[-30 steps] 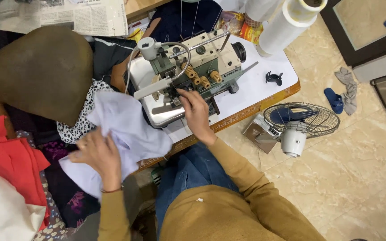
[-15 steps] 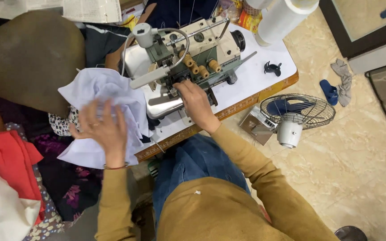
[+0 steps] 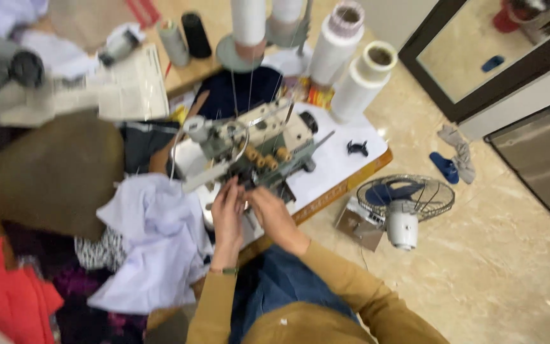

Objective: The person is operating an overlock sewing machine to finish fabric edges and then uses a small tool to thread or adjust the machine's mechanism.

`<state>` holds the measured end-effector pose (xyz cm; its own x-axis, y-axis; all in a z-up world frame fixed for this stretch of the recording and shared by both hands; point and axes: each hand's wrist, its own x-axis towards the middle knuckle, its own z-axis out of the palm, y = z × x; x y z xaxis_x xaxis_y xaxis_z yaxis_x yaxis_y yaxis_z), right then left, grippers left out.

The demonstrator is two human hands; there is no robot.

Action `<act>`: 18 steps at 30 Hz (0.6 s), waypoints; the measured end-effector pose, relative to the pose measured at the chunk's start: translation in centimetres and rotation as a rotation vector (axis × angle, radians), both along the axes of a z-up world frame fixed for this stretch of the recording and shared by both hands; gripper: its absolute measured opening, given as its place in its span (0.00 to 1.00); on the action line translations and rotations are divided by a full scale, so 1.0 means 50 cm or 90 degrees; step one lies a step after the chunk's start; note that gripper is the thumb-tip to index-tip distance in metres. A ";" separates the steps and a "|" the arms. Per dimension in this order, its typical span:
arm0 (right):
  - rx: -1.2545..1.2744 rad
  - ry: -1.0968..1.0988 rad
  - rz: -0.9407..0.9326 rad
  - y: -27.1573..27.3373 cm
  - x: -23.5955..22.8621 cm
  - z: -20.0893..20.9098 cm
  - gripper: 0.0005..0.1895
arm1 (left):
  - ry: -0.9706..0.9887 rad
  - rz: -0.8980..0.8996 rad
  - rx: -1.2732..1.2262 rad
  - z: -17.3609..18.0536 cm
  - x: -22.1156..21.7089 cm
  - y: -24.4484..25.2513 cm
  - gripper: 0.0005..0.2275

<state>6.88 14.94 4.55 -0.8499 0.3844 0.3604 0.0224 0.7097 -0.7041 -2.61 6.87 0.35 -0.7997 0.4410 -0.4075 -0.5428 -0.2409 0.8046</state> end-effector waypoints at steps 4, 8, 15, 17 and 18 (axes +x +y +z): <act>0.012 -0.079 0.030 0.039 0.012 0.054 0.06 | 0.140 -0.026 -0.015 0.010 -0.013 -0.010 0.15; 0.036 -0.016 0.019 0.157 -0.016 0.216 0.08 | 0.190 0.007 -0.036 0.037 -0.006 -0.012 0.09; -0.042 0.220 0.019 0.325 -0.254 0.467 0.17 | 0.165 0.024 -0.083 0.062 0.004 -0.009 0.08; -0.047 0.283 -0.042 0.375 -0.352 0.497 0.16 | 0.187 0.021 -0.108 0.058 0.002 -0.011 0.09; -0.054 0.340 -0.101 0.400 -0.401 0.514 0.14 | 0.203 0.021 -0.136 0.057 0.000 -0.012 0.09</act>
